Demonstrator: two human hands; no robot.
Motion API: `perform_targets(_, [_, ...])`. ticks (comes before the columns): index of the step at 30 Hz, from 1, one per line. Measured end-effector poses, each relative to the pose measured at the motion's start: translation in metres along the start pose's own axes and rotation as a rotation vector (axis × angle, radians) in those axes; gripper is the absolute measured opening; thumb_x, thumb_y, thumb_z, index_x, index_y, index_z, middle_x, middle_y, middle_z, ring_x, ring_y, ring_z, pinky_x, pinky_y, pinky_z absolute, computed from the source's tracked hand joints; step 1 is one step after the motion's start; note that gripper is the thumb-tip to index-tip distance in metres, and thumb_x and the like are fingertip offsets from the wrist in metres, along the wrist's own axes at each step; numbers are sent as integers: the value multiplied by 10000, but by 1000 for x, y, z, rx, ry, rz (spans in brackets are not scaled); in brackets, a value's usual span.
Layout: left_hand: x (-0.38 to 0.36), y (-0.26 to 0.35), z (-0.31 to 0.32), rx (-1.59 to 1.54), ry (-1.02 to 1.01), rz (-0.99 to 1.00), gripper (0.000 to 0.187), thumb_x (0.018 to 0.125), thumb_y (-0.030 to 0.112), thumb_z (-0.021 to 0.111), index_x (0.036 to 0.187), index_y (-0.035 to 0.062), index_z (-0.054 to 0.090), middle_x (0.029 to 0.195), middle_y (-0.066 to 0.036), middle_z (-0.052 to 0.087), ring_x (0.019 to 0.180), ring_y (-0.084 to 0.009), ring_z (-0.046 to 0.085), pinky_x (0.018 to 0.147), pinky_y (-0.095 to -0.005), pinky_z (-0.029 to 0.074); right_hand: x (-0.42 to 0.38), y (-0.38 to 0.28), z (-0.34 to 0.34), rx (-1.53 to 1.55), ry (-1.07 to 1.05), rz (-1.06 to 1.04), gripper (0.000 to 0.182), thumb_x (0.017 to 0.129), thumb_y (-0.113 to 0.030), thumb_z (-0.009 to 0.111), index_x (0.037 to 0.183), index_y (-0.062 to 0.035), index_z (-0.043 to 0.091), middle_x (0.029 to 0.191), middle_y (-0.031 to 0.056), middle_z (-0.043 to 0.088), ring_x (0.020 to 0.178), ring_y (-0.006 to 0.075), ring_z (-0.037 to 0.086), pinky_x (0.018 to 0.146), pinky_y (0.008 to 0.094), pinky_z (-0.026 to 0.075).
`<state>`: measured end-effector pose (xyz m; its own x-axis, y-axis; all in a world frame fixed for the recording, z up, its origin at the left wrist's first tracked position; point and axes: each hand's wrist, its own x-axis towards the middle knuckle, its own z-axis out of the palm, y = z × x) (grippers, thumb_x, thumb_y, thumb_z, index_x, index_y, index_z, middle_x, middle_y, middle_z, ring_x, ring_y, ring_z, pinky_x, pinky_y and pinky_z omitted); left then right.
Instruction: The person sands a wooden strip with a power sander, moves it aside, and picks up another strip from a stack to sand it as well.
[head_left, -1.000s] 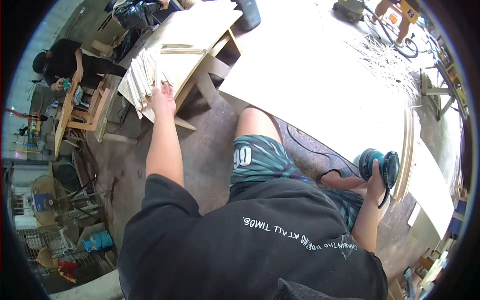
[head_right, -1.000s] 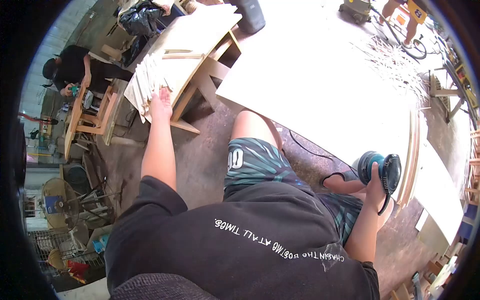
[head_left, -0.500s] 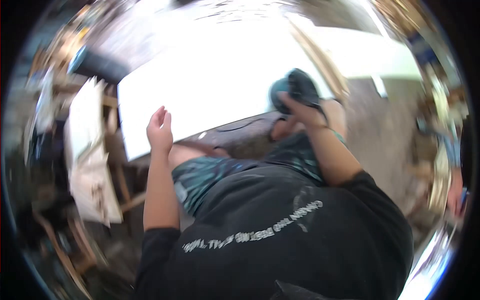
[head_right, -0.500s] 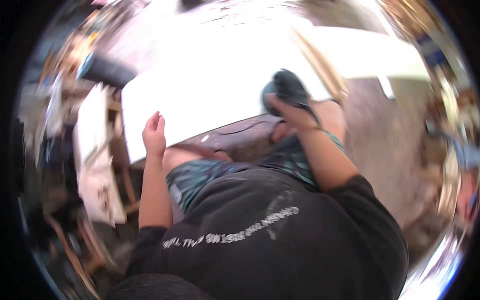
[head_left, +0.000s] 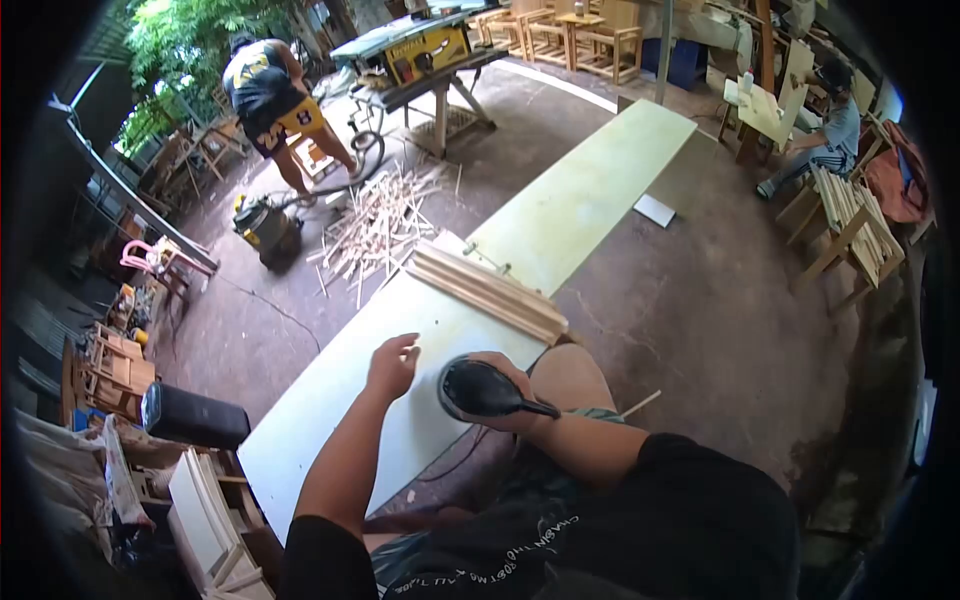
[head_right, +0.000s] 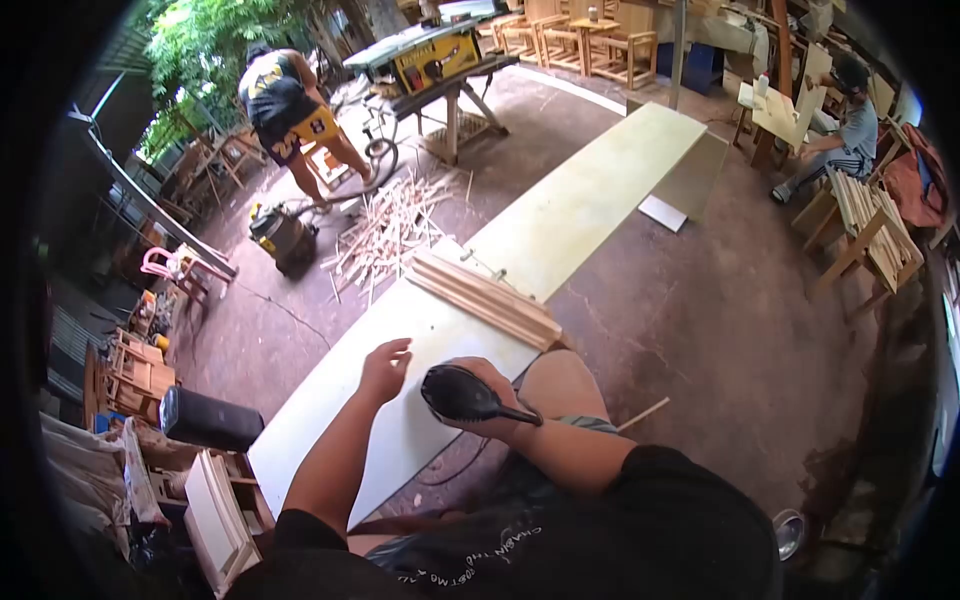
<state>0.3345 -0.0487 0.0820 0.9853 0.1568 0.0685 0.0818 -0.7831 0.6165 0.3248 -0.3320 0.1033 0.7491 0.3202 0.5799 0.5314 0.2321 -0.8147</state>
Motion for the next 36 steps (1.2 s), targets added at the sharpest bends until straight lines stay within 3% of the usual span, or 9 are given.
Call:
perform_targets(4, [62, 46, 4, 296, -274, 156, 342, 1018, 171, 615, 1351, 138, 684, 1420, -142, 654, 1300, -354, 611, 1086, -458, 504, -4, 10, -12, 127, 133, 220, 719, 724, -190, 959, 1336, -44, 612, 1265, 115, 685, 1204, 235, 665, 1065, 375, 532])
perform_targets(12, [117, 67, 34, 629, -508, 604, 409, 989, 121, 634, 1397, 143, 656, 1445, -83, 650, 1385, -307, 557, 1126, -438, 478, -3, 10, -20, 50, 156, 279, 767, 721, -247, 968, 1357, -52, 585, 1271, 108, 671, 1200, 223, 668, 1066, 360, 532])
perform_targets(18, [115, 47, 41, 598, -506, 574, 444, 972, 98, 648, 1415, 135, 649, 1399, -131, 665, 1371, -344, 568, 1131, -444, 471, -3, 11, -22, 4, 127, 274, 766, 720, -247, 962, 1359, -59, 585, 1297, 115, 659, 1199, 240, 665, 1063, 363, 532])
perform_targets(21, [118, 35, 48, 443, -301, 490, 436, 954, 50, 601, 1379, 124, 661, 1401, -124, 663, 1370, -344, 562, 1123, -463, 471, -4, 15, -22, -117, 68, 234, 757, 716, -239, 966, 1350, -63, 591, 1293, 109, 660, 1203, 228, 662, 1062, 356, 529])
perform_targets(23, [127, 8, 58, 436, -320, 522, 454, 933, 42, 625, 1380, 117, 657, 1396, -130, 664, 1352, -374, 569, 1106, -478, 476, -9, 9, -15, 155, 149, 467, 755, 704, -249, 975, 1336, -66, 606, 1294, 112, 661, 1206, 227, 661, 1068, 357, 523])
perform_targets(25, [131, 8, 50, 434, -451, 396, 487, 918, 52, 666, 1399, 124, 648, 1398, -131, 660, 1323, -392, 584, 1081, -487, 486, -20, 34, -11, 8, 45, 458, 773, 693, -255, 983, 1344, -61, 614, 1295, 120, 663, 1208, 226, 661, 1064, 352, 525])
perform_targets(27, [123, 24, 34, 551, -356, 616, 466, 945, 85, 658, 1409, 131, 645, 1344, -122, 681, 1283, -374, 604, 1062, -488, 491, -15, 25, -17, -154, 109, 208, 803, 685, -256, 986, 1364, -52, 609, 1291, 122, 662, 1206, 221, 662, 1047, 350, 536])
perform_targets(30, [119, 36, 28, 599, -382, 510, 379, 937, 121, 685, 1315, 109, 698, 1281, -155, 689, 1234, -368, 615, 1073, -443, 490, -14, 18, -13, 26, 187, 231, 790, 678, -260, 982, 1346, -42, 623, 1282, 126, 657, 1180, 253, 672, 1029, 364, 547])
perform_targets(36, [106, 10, 16, 458, -361, 384, 212, 908, 191, 750, 1085, 74, 759, 1201, -142, 712, 1157, -346, 646, 1024, -443, 510, -10, 14, -18, -98, 65, 128, 796, 683, -253, 977, 1355, -33, 611, 1302, 133, 656, 1184, 279, 669, 1035, 379, 538])
